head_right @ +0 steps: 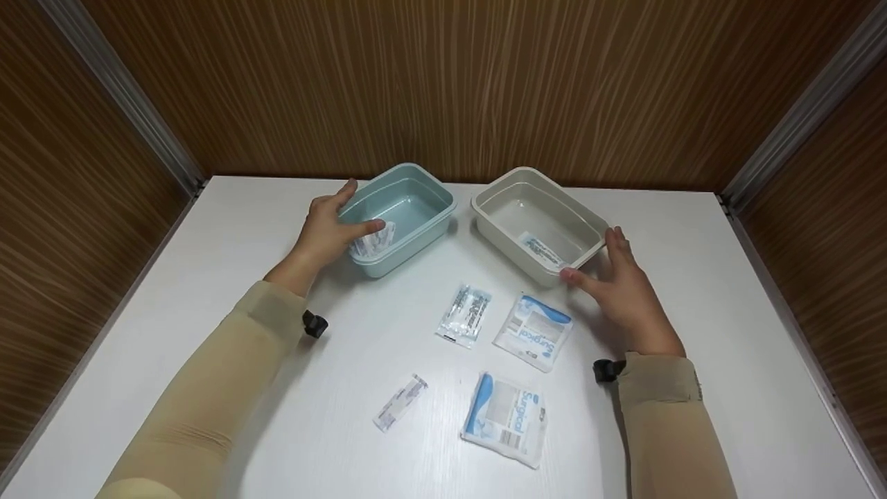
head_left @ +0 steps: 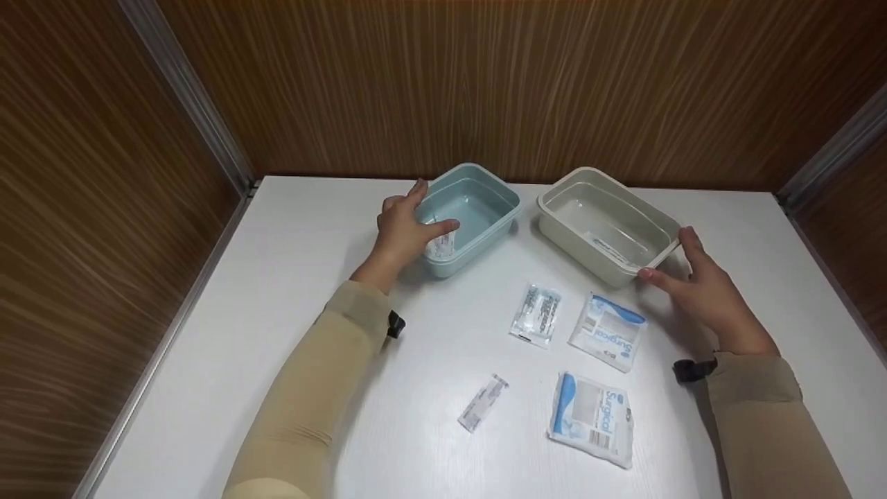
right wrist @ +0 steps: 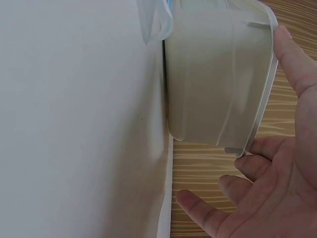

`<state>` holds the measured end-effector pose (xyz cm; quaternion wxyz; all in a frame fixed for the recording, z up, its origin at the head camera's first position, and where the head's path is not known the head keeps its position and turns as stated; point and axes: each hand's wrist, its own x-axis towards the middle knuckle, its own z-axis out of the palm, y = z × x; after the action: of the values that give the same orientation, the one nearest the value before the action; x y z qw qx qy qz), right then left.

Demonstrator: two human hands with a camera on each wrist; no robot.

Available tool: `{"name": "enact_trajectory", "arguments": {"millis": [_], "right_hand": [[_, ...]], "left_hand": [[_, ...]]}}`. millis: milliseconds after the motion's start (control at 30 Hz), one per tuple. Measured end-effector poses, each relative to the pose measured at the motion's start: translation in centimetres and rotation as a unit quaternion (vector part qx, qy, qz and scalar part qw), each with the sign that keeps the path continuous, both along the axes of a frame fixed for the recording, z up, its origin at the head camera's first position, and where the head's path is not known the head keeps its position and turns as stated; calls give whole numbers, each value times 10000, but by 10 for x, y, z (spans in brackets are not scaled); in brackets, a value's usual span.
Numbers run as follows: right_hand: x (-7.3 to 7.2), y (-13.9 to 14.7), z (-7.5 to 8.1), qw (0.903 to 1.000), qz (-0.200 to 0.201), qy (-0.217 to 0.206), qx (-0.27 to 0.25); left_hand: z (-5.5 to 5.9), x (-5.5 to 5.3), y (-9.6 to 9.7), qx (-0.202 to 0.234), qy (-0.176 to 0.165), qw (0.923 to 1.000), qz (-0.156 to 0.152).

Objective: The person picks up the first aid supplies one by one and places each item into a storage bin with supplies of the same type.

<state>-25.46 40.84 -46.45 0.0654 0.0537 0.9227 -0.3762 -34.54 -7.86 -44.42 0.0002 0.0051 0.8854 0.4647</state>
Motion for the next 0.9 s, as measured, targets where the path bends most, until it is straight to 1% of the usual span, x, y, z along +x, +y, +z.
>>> {"name": "enact_trajectory", "arguments": {"millis": [167,267,367,500,600,733,800,900], "right_hand": [[-3,0,-1,10000,-18,-10,23],[-3,0,-1,10000,-12,-19,27],[-3,1,-2,10000,18,-7,32],[-3,0,-1,10000,25,-8,70],[-4,0,1,10000,40,9,88],[-6,-1,3,9999,58,10,113],[-6,-2,3,9999,77,-17,112],[-5,-3,1,9999,118,-26,77]], "left_hand": [[2,0,-1,111,14,9999,127],[4,2,-2,185,38,9997,143],[6,8,-1,270,64,9995,132],[10,18,-2,395,321,9987,2],[15,28,-2,481,599,9969,-160],[18,47,-3,711,862,9932,-337],[17,60,-5,845,888,9915,-434],[15,81,-9,965,798,9900,-655]]}}
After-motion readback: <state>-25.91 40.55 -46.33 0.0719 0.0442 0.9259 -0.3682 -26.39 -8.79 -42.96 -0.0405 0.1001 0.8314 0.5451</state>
